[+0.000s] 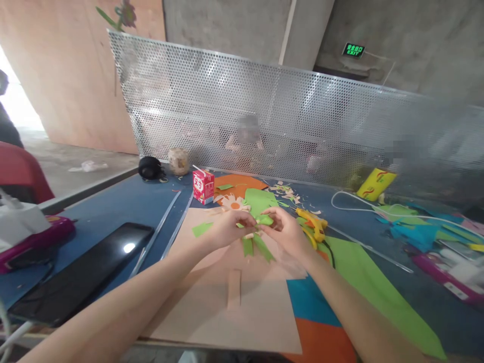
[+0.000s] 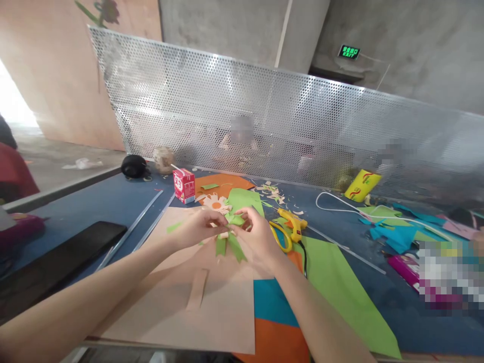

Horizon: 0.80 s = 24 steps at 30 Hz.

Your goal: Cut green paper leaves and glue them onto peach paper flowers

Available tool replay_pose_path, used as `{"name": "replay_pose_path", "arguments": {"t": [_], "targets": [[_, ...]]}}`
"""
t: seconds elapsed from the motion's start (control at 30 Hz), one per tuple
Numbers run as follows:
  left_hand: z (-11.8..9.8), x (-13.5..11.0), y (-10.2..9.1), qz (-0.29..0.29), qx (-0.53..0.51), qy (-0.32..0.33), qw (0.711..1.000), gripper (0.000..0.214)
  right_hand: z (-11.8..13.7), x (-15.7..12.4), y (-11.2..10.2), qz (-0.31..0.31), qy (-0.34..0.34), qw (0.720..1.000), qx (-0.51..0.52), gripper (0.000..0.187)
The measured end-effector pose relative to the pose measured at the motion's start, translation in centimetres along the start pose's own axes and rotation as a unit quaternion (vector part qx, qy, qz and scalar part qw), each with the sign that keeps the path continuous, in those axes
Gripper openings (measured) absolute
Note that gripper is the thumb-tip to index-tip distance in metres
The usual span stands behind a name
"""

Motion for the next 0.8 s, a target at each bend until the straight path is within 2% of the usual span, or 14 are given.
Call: {"name": "replay_pose_path", "arguments": {"t": [0.13,0.23,0.33,0.4,0.57,0.7,0.8], "targets": [[0.6,0.3,-0.9,-0.079,-0.069,-0.031,0.994,0.011,-0.4,0.6,-1.6,-0.064,-0.017,0.996,-0.058,0.020],[0.9,0.4,-1.9,-0.143,-0.121,-0.074,0.979,0.016,-1.4,1.0,-3.6,-0.099,0.010,0.977,-0.189,0.017],[1.2,0.4,-2.8,-0.184,-0.153,-0.098,0.966,0.016,-2.6,1.2,-5.2,-0.072,0.094,0.920,-0.375,0.015],[1.5,0.4,-3.3,-0.207,-0.165,-0.105,0.958,0.018,-3.1,1.2,-5.7,-0.037,0.144,0.888,-0.435,0.018],[2.5,0.3,-3.9,-0.237,-0.148,-0.114,0.953,0.023,-3.2,1.3,-6.2,-0.011,0.150,0.864,-0.481,0.021],[2.6,0.3,-4.2,-0.248,-0.150,-0.108,0.951,0.022,-5.5,0.9,-7.8,0.023,0.272,0.807,-0.523,0.032],[2.4,0.3,-4.2,-0.245,-0.157,-0.102,0.951,0.024,-6.6,0.8,-8.5,0.015,0.301,0.797,-0.524,0.029]]}}
Point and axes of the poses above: each hand's wrist, its own x-axis towards the middle knuckle, its own y-axis out of the palm, z = x × y, the point moved 4 cm from there along x, towards the middle knuckle, and after that the axes turned 5 degrees about -x, right-handed, at the moved point
